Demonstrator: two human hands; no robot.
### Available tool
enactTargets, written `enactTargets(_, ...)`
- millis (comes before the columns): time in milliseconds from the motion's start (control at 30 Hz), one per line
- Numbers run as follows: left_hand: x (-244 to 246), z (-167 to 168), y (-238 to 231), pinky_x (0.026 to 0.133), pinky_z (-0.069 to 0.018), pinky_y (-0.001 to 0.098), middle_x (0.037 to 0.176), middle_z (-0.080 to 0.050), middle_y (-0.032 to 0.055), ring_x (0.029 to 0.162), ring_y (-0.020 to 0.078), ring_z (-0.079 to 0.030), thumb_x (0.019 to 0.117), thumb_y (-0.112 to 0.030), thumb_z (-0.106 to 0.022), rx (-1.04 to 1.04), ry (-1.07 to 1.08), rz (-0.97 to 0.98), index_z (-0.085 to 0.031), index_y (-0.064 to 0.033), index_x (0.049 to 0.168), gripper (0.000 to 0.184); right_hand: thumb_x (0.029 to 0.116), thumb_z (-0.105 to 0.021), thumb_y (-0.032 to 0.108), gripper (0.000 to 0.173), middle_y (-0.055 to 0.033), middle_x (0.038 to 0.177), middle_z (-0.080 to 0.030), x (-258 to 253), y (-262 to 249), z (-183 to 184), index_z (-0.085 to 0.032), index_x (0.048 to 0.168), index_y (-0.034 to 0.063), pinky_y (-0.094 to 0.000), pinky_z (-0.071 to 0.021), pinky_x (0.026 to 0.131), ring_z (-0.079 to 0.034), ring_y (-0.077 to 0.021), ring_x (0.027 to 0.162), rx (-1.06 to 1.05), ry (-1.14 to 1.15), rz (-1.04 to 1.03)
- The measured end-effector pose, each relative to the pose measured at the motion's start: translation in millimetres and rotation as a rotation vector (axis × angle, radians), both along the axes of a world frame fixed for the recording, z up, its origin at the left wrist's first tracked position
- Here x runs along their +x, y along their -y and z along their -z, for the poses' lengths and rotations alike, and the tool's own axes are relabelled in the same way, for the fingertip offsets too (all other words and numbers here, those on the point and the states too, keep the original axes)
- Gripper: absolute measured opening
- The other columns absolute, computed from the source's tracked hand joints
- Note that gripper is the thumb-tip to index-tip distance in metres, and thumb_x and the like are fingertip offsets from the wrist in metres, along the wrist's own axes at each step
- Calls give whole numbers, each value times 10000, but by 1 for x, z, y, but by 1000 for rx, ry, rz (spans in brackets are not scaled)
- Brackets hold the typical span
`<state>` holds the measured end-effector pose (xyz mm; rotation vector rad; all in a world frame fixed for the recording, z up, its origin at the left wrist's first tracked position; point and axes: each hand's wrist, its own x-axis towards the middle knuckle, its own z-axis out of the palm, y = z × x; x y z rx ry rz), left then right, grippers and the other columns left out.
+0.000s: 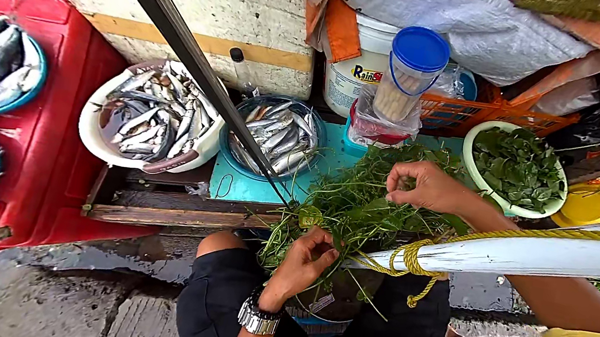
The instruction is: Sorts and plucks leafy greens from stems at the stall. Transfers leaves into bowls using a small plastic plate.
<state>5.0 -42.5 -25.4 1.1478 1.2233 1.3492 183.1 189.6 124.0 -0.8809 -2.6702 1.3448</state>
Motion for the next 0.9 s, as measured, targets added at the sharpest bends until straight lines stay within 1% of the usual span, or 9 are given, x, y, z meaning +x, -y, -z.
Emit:
enactTargets(67,2,0,0,784,-576,250,1066,-646,59,874,88,-653,963,-128,-624,10,-7,4,-682,-19,1038,145,876,-770,40,88,-56,815,-677,-1,-1,6,-723,947,64,-358,-535,647,-622,-157,692,145,85,-133)
enactTargets(133,2,-3,0,766,-570,242,1051,-641,52,856,79,-646,963,-125,-625,6,-14,0,-678,-24,1023,130,852,-784,77,161,-58,917,-681,-1,-3,15,-741,1007,84,-421,-559,755,-650,-199,831,307,126,-275)
enactTargets(200,1,-4,0,778,-574,242,1052,-642,50,873,83,-650,959,-119,-627,2,-5,-11,-679,-27,1017,120,881,-773,112,236,-97,1023,-679,-4,0,16,-727,1111,82,-515,-566,817,-672,-277,942,402,261,-330)
enactTargets(267,-1,-5,-1,783,-581,247,1056,-641,53,881,92,-657,963,-119,-627,1,6,-21,-677,-26,1022,121,903,-738,72,255,-104,1017,-699,-10,1,15,-712,1156,80,-531,-559,837,-680,-284,935,371,346,-290)
enactTargets(400,-1,-1,1,769,-577,247,1046,-645,51,865,92,-654,958,-112,-621,-10,13,-41,-678,-25,1017,120,918,-705,3,243,-100,875,-681,-8,-2,13,-702,1157,49,-411,-560,704,-646,-212,722,188,255,-110)
enactTargets(467,-2,1,2,768,-574,243,1050,-652,48,866,89,-654,955,-105,-621,-10,18,-51,-674,-24,1020,116,929,-692,-18,232,-98,865,-661,-5,-5,11,-686,1155,33,-323,-563,549,-614,-168,581,38,164,19)
enactTargets(533,-2,2,3,766,-570,234,1048,-646,48,861,81,-649,957,-110,-627,-13,8,-57,-673,-23,1024,119,915,-674,-56,237,-95,823,-635,1,-5,15,-673,1141,12,-282,-514,461,-554,-147,500,-108,50,117)
enactTargets(833,-4,-10,-2,760,-587,241,1054,-639,54,857,93,-661,960,-155,-636,-14,-79,-79,-678,-33,1010,138,909,-645,-89,188,-64,739,-632,8,3,26,-689,1070,-3,-193,-436,411,-512,-82,471,-387,-127,376)
enactTargets(900,-3,-10,-2,742,-588,246,1043,-640,57,839,96,-663,956,-194,-658,-27,-118,-82,-671,-29,1031,181,910,-647,-85,167,-65,736,-644,10,-2,32,-691,1053,-10,-194,-454,420,-524,-78,473,-423,-178,396)
